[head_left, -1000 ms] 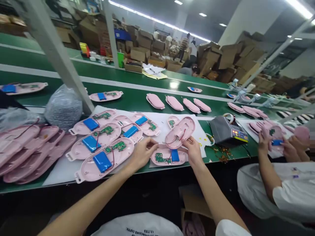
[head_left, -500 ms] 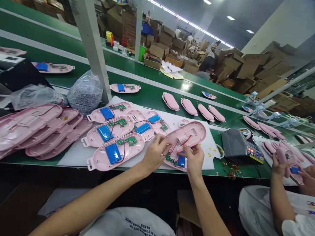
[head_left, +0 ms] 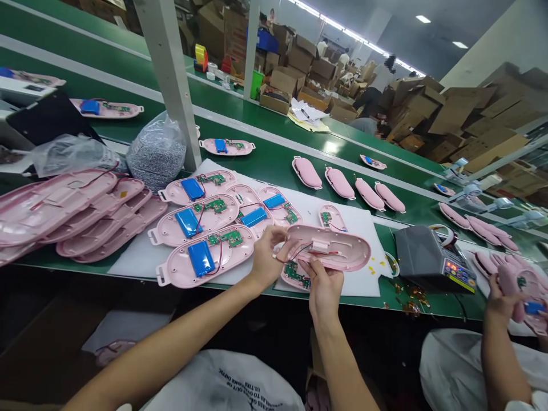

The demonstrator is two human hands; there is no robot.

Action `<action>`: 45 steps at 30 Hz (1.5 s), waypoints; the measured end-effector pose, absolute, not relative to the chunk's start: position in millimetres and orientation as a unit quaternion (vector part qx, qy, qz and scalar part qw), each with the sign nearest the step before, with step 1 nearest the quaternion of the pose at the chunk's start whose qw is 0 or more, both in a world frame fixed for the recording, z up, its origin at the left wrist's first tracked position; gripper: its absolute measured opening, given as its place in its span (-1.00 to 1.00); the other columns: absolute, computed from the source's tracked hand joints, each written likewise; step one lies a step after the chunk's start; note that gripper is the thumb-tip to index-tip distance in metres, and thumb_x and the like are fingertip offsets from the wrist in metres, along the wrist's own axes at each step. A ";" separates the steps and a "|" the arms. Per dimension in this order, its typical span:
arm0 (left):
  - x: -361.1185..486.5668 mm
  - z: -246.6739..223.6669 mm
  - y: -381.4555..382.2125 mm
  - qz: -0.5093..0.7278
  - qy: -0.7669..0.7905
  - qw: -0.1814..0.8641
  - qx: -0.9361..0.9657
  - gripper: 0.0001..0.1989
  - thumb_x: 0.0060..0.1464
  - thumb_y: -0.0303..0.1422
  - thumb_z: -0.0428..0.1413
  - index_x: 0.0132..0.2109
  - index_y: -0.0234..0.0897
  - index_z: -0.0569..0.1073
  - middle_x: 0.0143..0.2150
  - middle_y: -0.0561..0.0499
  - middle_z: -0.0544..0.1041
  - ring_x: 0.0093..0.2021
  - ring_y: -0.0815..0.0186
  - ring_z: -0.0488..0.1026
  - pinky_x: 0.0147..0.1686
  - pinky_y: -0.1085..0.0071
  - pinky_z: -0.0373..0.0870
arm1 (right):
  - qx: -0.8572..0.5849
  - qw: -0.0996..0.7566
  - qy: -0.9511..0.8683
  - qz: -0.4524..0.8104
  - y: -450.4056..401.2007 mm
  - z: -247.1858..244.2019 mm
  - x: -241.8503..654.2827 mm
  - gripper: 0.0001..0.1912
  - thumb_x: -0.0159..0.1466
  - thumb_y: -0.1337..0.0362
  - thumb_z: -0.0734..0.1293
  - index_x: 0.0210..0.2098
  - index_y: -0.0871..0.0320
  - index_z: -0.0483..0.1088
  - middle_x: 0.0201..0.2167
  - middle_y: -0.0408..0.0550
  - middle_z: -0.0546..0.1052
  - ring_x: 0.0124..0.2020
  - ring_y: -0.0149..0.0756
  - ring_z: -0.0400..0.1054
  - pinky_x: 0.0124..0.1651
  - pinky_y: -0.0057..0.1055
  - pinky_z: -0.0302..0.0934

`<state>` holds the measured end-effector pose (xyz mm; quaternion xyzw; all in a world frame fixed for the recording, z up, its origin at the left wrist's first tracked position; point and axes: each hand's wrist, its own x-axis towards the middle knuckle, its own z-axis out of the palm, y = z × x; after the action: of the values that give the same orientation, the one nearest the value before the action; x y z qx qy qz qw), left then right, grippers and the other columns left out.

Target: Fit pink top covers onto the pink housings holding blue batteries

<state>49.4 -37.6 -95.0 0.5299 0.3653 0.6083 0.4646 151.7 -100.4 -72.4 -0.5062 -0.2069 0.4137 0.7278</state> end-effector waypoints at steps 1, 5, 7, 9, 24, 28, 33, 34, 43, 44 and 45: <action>49.2 -94.8 -33.4 0.588 0.349 0.526 0.506 -0.67 0.05 -0.28 0.26 -0.09 -0.20 0.34 -0.19 -0.01 0.54 -0.21 0.28 0.55 -0.18 0.34 0.51 | -0.507 0.719 -0.212 0.425 -100.9 -75.1 154.5 -0.51 -0.02 0.25 0.53 -0.12 0.21 0.40 -0.16 -0.02 0.55 -0.12 -0.16 0.46 -0.08 -0.11 0.46; 44.2 -93.3 -16.7 0.483 0.329 0.641 0.497 -0.53 -0.02 -0.24 0.30 0.00 -0.28 0.37 -0.25 -0.07 0.58 -0.25 0.20 0.57 -0.26 0.34 0.50 | -0.561 0.674 -0.276 0.393 -99.5 -71.6 183.8 -0.39 0.03 0.15 0.51 0.01 0.23 0.34 -0.02 0.10 0.50 0.00 -0.09 0.42 0.01 -0.07 0.39; 42.2 -93.0 -14.3 0.477 0.349 0.622 0.513 -0.54 -0.03 -0.22 0.31 -0.01 -0.30 0.42 -0.21 -0.10 0.59 -0.23 0.16 0.57 -0.23 0.30 0.51 | -0.623 0.664 -0.349 0.220 -93.7 -55.3 204.9 -0.38 0.08 0.10 0.48 0.06 0.19 0.30 0.04 0.12 0.46 0.04 -0.09 0.38 0.03 -0.09 0.35; 42.4 -92.2 -16.6 0.474 0.352 0.603 0.538 -0.57 0.02 -0.21 0.28 0.00 -0.28 0.43 -0.18 -0.10 0.59 -0.20 0.15 0.57 -0.19 0.27 0.51 | -0.644 0.584 -0.492 0.047 -82.1 -32.2 222.9 -0.47 0.14 0.10 0.43 0.05 0.14 0.33 0.05 0.07 0.45 0.07 -0.12 0.35 0.09 -0.13 0.27; 48.8 -104.0 -15.9 0.497 0.340 0.545 0.583 -0.66 0.11 -0.20 0.19 -0.02 -0.29 0.48 -0.12 -0.07 0.58 -0.13 0.18 0.52 -0.15 0.36 0.45 | -0.621 0.195 -0.758 0.049 -34.9 -17.2 214.6 -0.80 0.21 0.13 0.32 -0.32 0.13 0.44 -0.46 -0.11 0.50 -0.41 -0.28 0.31 -0.37 -0.43 -0.03; 48.9 -100.8 -15.1 0.491 0.334 0.534 0.602 -0.68 0.12 -0.20 0.18 -0.03 -0.29 0.48 -0.12 -0.06 0.57 -0.15 0.20 0.51 -0.14 0.36 0.43 | -0.604 0.183 -0.775 0.036 -28.8 -15.6 216.1 -0.82 0.15 0.16 0.34 -0.33 0.15 0.43 -0.46 -0.10 0.51 -0.41 -0.26 0.34 -0.37 -0.42 -0.03; 40.1 -97.0 -2.8 0.446 0.313 0.531 0.649 -0.69 0.03 -0.18 0.23 -0.14 -0.29 0.50 -0.23 -0.03 0.56 -0.20 0.20 0.49 -0.19 0.36 0.44 | -0.581 0.184 -0.791 0.040 -16.8 -15.2 215.6 -0.85 0.12 0.19 0.35 -0.40 0.17 0.44 -0.48 -0.11 0.52 -0.42 -0.30 0.35 -0.37 -0.43 0.00; 38.3 -97.7 1.5 0.432 0.312 0.537 0.654 -0.68 0.02 -0.17 0.24 -0.16 -0.28 0.50 -0.23 -0.03 0.56 -0.22 0.20 0.49 -0.21 0.36 0.45 | -0.580 0.184 -0.792 0.042 -14.2 -14.6 214.1 -0.84 0.12 0.19 0.36 -0.39 0.16 0.45 -0.48 -0.11 0.52 -0.42 -0.30 0.35 -0.38 -0.43 0.00; 34.7 -90.1 14.9 0.428 0.387 0.472 0.666 -0.75 -0.04 -0.12 0.25 -0.29 -0.16 0.48 -0.37 0.05 0.55 -0.35 0.16 0.52 -0.47 0.32 0.55 | -0.644 0.665 -0.375 0.050 -98.2 -37.6 329.3 -0.68 0.23 0.00 0.31 -0.37 0.16 0.41 -0.44 -0.13 0.49 -0.42 -0.39 0.39 -0.34 -0.46 0.30; 34.3 -88.7 13.9 0.429 0.394 0.465 0.667 -0.77 -0.05 -0.12 0.25 -0.31 -0.13 0.48 -0.38 0.07 0.56 -0.36 0.14 0.53 -0.50 0.30 0.56 | -0.655 0.721 -0.221 0.047 -114.6 -48.1 359.5 -0.63 0.22 -0.04 0.30 -0.42 0.17 0.36 -0.53 -0.17 0.43 -0.52 -0.41 0.34 -0.42 -0.47 0.29; 34.1 -87.6 13.0 0.426 0.385 0.468 0.672 -0.78 -0.05 -0.13 0.25 -0.28 -0.11 0.48 -0.35 0.08 0.57 -0.36 0.12 0.54 -0.52 0.27 0.57 | -0.656 0.744 -0.109 0.067 -127.9 -58.3 388.6 -0.59 0.20 -0.08 0.30 -0.44 0.17 0.33 -0.58 -0.19 0.39 -0.57 -0.42 0.31 -0.49 -0.46 0.29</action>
<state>34.1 13.0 -87.6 0.6719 0.3852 0.4258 0.4678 388.6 -127.9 -58.3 -0.6562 -0.1089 0.0666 0.7437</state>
